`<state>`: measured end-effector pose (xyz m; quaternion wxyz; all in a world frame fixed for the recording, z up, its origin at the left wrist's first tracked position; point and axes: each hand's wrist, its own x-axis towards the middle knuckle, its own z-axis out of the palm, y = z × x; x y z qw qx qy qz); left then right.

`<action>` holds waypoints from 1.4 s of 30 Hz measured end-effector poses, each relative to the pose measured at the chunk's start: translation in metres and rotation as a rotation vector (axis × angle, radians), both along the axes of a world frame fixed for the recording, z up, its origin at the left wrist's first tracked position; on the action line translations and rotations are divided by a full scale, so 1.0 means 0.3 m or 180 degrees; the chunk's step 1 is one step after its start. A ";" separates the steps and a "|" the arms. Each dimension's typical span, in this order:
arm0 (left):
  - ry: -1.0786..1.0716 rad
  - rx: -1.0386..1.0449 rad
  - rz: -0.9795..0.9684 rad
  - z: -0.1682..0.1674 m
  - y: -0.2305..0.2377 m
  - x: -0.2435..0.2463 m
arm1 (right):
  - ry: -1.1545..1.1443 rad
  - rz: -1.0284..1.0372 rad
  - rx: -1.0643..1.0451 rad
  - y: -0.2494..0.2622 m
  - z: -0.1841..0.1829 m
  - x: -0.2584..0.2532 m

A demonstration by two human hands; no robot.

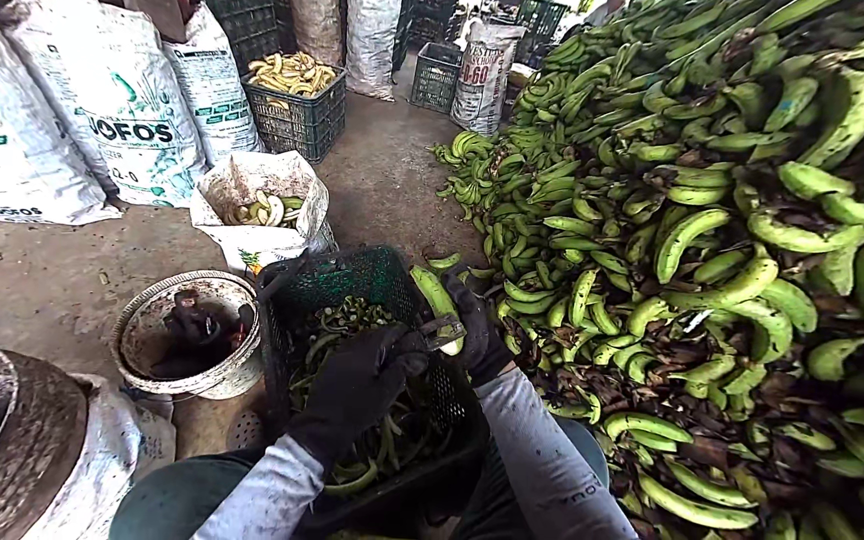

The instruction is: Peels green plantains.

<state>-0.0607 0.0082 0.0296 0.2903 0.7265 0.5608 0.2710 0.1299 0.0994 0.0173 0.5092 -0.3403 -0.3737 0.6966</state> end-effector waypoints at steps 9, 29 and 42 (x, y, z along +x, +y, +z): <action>0.0566 0.0648 0.1694 -0.071 0.119 -0.088 | 0.0320 -0.0123 -0.0546 -0.124 -0.085 -0.134; 0.0413 0.0947 0.1306 -0.104 0.095 -0.087 | 0.0716 0.0705 -0.0034 -0.140 -0.173 -0.065; -0.0720 0.0428 0.0320 -0.060 -0.053 0.018 | -0.1249 -0.1478 0.1349 -0.041 -0.007 -0.053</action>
